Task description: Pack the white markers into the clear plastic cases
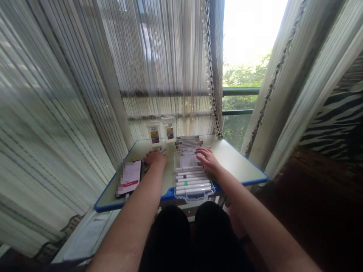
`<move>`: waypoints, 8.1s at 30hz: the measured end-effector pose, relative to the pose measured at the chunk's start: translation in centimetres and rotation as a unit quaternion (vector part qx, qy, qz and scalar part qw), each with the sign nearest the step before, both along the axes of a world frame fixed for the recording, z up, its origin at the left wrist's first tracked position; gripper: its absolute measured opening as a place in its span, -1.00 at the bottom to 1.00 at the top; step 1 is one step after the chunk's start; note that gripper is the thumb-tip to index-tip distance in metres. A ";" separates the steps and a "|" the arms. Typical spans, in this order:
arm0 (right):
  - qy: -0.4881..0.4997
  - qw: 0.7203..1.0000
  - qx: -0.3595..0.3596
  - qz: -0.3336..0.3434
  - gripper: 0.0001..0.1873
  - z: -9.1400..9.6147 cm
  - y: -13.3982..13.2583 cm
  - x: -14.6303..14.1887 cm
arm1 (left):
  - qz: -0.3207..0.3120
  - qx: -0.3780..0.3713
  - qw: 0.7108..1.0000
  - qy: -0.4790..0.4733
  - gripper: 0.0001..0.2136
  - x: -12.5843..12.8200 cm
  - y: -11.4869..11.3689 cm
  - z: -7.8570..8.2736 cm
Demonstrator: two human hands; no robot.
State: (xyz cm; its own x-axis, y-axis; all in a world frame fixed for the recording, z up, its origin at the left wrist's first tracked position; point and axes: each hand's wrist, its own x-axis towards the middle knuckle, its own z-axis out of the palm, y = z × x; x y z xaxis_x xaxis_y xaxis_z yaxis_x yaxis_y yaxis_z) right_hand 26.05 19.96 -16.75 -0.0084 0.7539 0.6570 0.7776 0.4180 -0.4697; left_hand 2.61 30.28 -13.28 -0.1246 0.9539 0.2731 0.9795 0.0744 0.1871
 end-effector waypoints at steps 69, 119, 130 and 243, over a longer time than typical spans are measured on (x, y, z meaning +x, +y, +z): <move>0.124 0.988 -0.031 -0.084 -0.47 1.2 -1.4 0.3 | -0.400 -0.255 0.708 -0.523 -0.68 2.2 -4.0 3.0; -0.037 0.996 -0.080 -0.025 -0.87 1.4 -3.1 -0.2 | -0.521 -0.119 0.836 -0.126 -0.77 2.2 -4.9 2.8; -0.034 0.997 -0.063 -0.025 -0.89 1.1 -3.0 -0.2 | -0.439 -0.010 0.881 -0.179 -0.78 1.8 -4.1 2.8; -0.036 0.997 -0.006 -0.073 -0.91 -0.2 -1.4 0.2 | -0.486 -0.033 0.868 -0.094 -0.82 1.7 -3.7 1.9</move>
